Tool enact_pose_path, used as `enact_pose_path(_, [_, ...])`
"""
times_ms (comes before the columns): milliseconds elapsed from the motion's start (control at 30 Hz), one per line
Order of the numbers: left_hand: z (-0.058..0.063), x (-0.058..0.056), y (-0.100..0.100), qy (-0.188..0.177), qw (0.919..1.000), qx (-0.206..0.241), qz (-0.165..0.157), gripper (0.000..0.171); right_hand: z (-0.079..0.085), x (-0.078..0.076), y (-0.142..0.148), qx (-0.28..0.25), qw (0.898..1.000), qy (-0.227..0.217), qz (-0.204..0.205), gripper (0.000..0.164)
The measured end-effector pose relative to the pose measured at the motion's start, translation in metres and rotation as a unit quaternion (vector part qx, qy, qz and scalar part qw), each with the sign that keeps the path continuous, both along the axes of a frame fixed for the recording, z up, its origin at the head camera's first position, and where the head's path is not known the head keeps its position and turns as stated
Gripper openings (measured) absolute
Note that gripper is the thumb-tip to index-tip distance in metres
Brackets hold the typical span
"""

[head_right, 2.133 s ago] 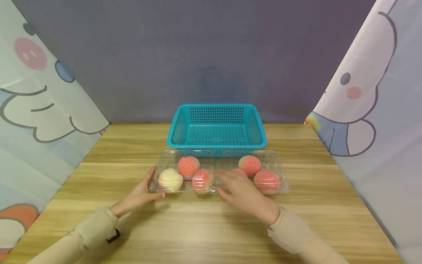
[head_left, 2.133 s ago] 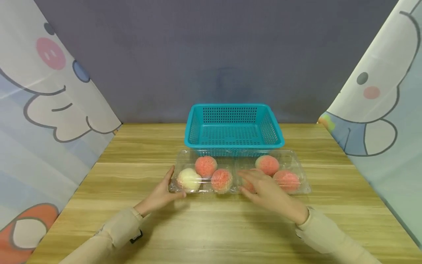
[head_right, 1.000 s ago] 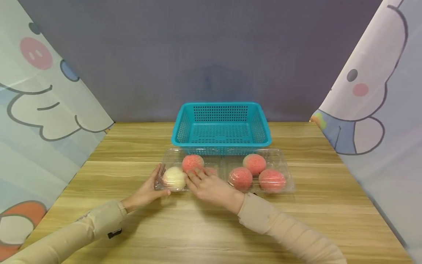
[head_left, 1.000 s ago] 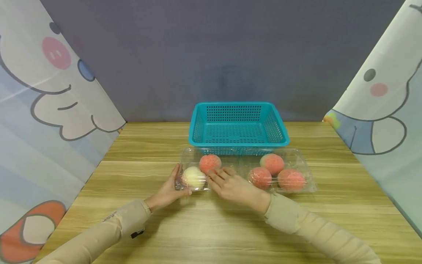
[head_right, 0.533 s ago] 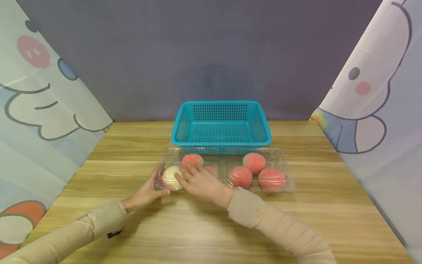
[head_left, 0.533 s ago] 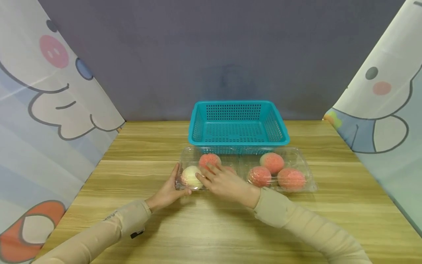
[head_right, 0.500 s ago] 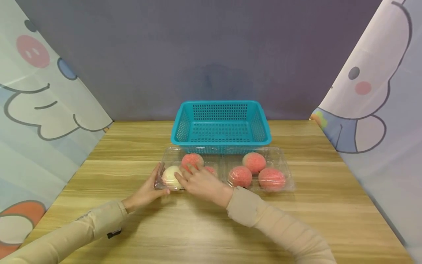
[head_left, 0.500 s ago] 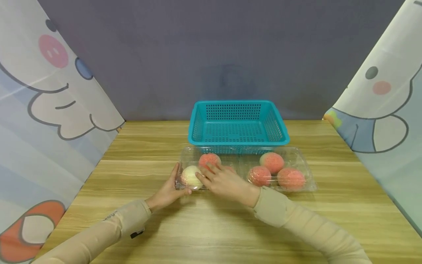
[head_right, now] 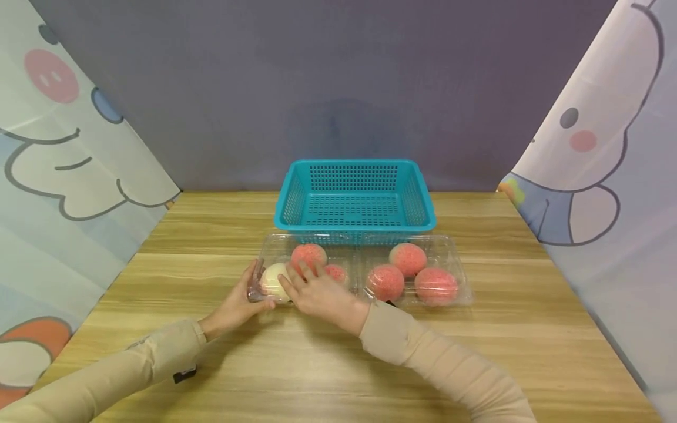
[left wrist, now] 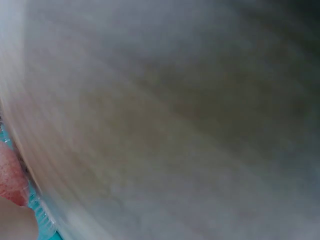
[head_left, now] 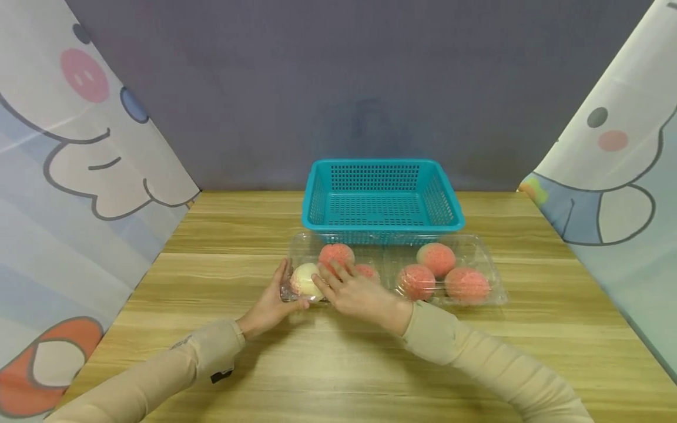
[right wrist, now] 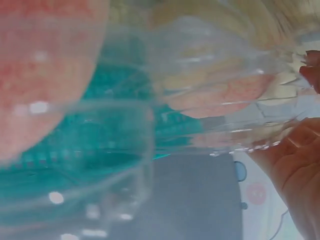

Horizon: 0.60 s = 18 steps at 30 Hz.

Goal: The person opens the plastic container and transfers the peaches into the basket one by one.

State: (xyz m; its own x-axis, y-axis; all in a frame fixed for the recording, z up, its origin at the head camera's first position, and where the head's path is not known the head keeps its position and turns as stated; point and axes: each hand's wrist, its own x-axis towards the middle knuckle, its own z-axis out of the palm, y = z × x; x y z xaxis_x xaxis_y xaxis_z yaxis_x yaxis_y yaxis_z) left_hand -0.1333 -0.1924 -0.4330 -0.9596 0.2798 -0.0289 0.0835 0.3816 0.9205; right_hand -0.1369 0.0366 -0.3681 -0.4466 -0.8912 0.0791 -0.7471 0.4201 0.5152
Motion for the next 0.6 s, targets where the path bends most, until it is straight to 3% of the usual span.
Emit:
enact_pose_path(200, [-0.0014, -0.0007, 0.0017, -0.007, 0.9994, 0.034, -0.004, 0.107, -0.0040, 0.0062, -0.0006, 0.040, 0.998, 0.054, -0.002, 0.053])
enact_pose_path(600, [-0.0007, 0.0025, 0.0011, -0.002, 0.9992, 0.040, -0.002, 0.103, -0.0025, 0.0073, -0.0050, 0.049, 0.991, 0.121, 0.030, 0.048])
